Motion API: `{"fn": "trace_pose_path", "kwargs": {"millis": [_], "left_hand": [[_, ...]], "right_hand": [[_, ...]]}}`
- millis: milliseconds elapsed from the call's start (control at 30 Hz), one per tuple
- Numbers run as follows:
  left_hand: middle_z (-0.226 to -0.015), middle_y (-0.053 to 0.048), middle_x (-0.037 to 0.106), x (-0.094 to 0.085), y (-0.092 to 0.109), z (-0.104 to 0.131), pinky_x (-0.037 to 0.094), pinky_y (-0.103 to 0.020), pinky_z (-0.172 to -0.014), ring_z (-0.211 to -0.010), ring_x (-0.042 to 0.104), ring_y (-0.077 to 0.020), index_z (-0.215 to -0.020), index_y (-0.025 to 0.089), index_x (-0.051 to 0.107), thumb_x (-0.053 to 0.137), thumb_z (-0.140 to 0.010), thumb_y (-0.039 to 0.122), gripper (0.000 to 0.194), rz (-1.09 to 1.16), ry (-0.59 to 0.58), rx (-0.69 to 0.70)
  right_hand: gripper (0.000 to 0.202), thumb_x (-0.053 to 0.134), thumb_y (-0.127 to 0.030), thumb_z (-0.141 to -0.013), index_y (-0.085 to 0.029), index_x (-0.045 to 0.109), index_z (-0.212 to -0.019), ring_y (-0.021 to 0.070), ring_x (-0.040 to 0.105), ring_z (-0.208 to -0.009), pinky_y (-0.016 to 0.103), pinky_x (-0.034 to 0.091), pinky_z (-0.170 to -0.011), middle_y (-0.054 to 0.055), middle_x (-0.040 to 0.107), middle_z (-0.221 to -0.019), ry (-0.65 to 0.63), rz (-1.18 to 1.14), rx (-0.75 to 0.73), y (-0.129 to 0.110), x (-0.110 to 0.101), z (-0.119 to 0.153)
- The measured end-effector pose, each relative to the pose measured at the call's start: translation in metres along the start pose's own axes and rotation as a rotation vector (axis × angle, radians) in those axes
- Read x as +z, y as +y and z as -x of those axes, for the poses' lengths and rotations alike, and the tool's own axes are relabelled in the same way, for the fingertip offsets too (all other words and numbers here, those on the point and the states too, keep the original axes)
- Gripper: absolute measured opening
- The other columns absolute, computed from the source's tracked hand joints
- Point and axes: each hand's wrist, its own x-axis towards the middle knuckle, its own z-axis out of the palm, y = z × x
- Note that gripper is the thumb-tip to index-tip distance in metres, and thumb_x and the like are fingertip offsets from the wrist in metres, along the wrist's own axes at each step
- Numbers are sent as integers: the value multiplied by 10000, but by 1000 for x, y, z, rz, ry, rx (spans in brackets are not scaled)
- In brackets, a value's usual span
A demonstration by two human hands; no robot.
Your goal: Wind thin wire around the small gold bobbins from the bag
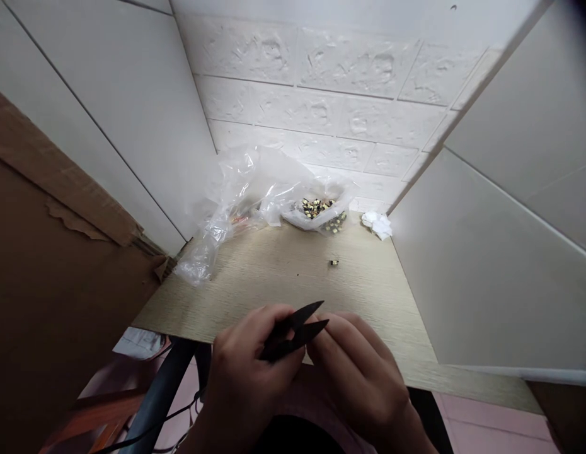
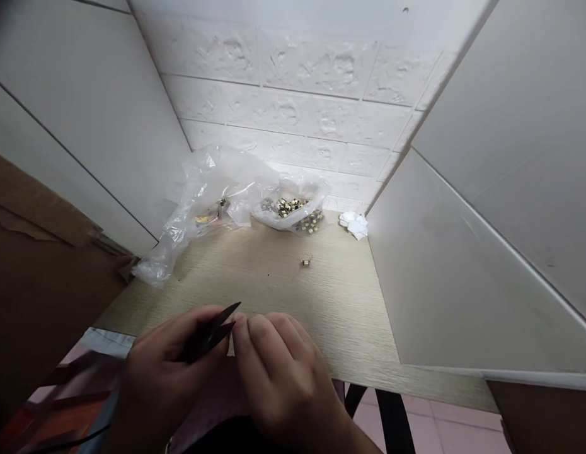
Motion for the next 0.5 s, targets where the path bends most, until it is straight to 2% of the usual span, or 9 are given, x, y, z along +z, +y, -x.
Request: {"fn": "trace_pose_path", "kwargs": {"millis": [100, 200, 333, 433, 500], "left_hand": [[-679, 70, 633, 5, -3, -3, 451, -169, -537, -602, 590, -75, -795, 228, 579, 570, -691, 153, 129, -38, -2, -37], [-648, 72, 618, 9, -7, -6, 440, -173, -526, -580, 576, -74, -768, 215, 575, 583, -679, 150, 111, -76, 25, -66], [-633, 73, 608, 10, -9, -8, 434, -163, -514, -563, 561, -67, -765, 212, 574, 574, -674, 121, 129, -51, 61, -30], [-616, 73, 596, 7, -4, -6, 429, -159, -504, -540, 544, -61, -770, 208, 570, 568, -669, 97, 151, -36, 116, 28], [-645, 64, 613, 6, 0, -4, 436, -162, -513, -553, 552, -62, -785, 207, 576, 575, -677, 105, 148, -18, 146, 65]], "right_hand": [[182, 526, -72, -737, -64, 605, -901, 160, 548, -719, 283, 493, -596, 71, 588, -691, -52, 29, 4, 2, 5, -1], [208, 536, -60, -732, -54, 590, -933, 160, 546, -715, 289, 493, -595, 80, 601, -710, -50, 49, 33, 1, 12, 2], [265, 561, -19, -701, -85, 579, -957, 134, 548, -699, 265, 493, -594, 59, 617, -729, 83, -72, 118, -2, 17, 3], [205, 554, -25, -706, -134, 607, -871, 93, 563, -665, 216, 502, -593, 21, 622, -717, 210, -196, 278, -4, 13, -3], [175, 569, -42, -698, -149, 619, -826, 77, 575, -630, 189, 505, -568, 5, 627, -697, 237, -233, 380, -5, 8, -7]]}}
